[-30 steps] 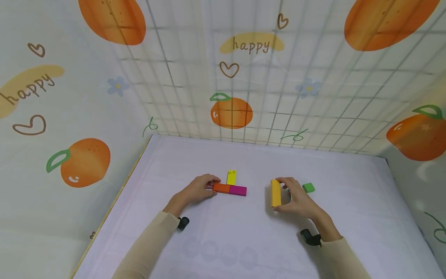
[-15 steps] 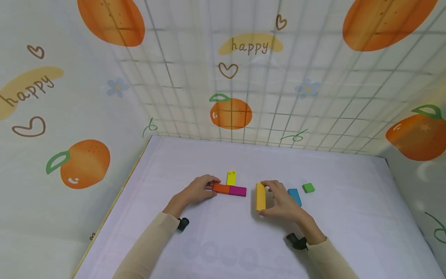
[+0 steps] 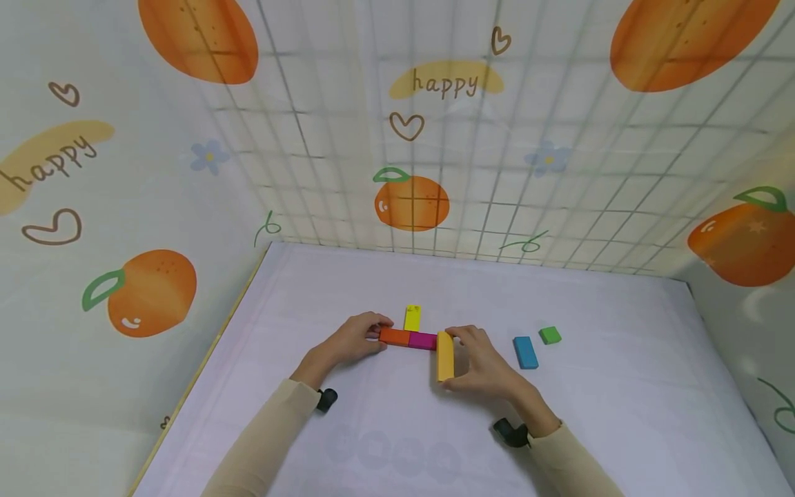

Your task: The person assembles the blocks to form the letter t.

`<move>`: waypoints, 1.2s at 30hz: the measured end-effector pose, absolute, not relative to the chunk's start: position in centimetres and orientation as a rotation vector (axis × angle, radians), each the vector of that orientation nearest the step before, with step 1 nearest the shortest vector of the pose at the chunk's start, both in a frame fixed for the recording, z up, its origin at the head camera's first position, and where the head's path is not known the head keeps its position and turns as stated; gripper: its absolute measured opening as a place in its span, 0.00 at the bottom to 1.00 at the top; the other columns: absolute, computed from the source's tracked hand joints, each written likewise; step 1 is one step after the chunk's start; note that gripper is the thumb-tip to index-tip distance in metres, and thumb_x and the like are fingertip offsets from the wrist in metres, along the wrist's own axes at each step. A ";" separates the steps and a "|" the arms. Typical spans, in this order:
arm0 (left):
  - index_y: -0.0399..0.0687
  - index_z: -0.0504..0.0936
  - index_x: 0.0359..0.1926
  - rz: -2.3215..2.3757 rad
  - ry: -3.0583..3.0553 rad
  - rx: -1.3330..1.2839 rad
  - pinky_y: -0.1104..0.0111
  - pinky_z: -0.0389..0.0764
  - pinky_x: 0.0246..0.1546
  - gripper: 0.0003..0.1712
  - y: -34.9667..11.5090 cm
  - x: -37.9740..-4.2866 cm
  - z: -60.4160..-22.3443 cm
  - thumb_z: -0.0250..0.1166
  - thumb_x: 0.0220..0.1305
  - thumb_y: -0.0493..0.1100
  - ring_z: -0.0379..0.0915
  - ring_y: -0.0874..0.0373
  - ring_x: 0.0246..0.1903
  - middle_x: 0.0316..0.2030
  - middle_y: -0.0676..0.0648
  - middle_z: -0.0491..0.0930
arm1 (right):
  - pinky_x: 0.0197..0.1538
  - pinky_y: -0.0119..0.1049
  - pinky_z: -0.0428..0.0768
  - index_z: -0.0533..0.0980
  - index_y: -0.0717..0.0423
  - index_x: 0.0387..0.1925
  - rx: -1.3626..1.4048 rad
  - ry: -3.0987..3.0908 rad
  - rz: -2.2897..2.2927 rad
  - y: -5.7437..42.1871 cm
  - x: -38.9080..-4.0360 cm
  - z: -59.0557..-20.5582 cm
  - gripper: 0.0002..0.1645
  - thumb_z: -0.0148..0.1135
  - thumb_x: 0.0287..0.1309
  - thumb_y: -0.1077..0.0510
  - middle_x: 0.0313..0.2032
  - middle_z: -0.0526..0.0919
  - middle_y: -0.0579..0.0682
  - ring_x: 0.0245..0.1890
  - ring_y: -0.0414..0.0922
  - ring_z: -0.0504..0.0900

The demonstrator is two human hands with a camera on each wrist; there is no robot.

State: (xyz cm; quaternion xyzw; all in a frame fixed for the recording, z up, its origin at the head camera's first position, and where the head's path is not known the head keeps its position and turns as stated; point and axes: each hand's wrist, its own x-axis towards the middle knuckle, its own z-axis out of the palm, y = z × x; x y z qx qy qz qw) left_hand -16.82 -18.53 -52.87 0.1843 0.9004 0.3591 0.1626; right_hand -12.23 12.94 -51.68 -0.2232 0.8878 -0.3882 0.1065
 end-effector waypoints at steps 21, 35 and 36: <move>0.48 0.78 0.61 0.997 2.589 0.524 0.61 0.76 0.57 0.26 -18.2 -16.6 -52.2 0.72 0.63 0.38 0.74 0.55 0.53 0.56 0.50 0.77 | 0.55 0.44 0.77 0.68 0.55 0.68 -0.812 2.641 -1.037 9.0 -12.2 -51.8 0.55 0.82 0.39 0.42 0.59 0.70 0.50 0.56 0.45 0.64; 0.48 0.78 0.61 1.012 2.573 0.540 0.62 0.77 0.56 0.26 -18.3 -16.8 -52.4 0.72 0.63 0.38 0.74 0.56 0.51 0.55 0.50 0.77 | 0.53 0.44 0.76 0.70 0.58 0.65 -0.909 2.720 -0.845 7.2 -11.9 -51.9 0.56 0.81 0.38 0.35 0.57 0.71 0.53 0.53 0.48 0.65; 0.47 0.78 0.61 1.015 2.570 0.535 0.62 0.77 0.56 0.26 -18.3 -16.8 -52.4 0.72 0.63 0.38 0.74 0.56 0.51 0.55 0.50 0.77 | 0.54 0.44 0.76 0.70 0.58 0.65 -0.911 2.727 -0.832 7.1 -11.9 -51.9 0.57 0.81 0.38 0.35 0.57 0.71 0.53 0.53 0.49 0.65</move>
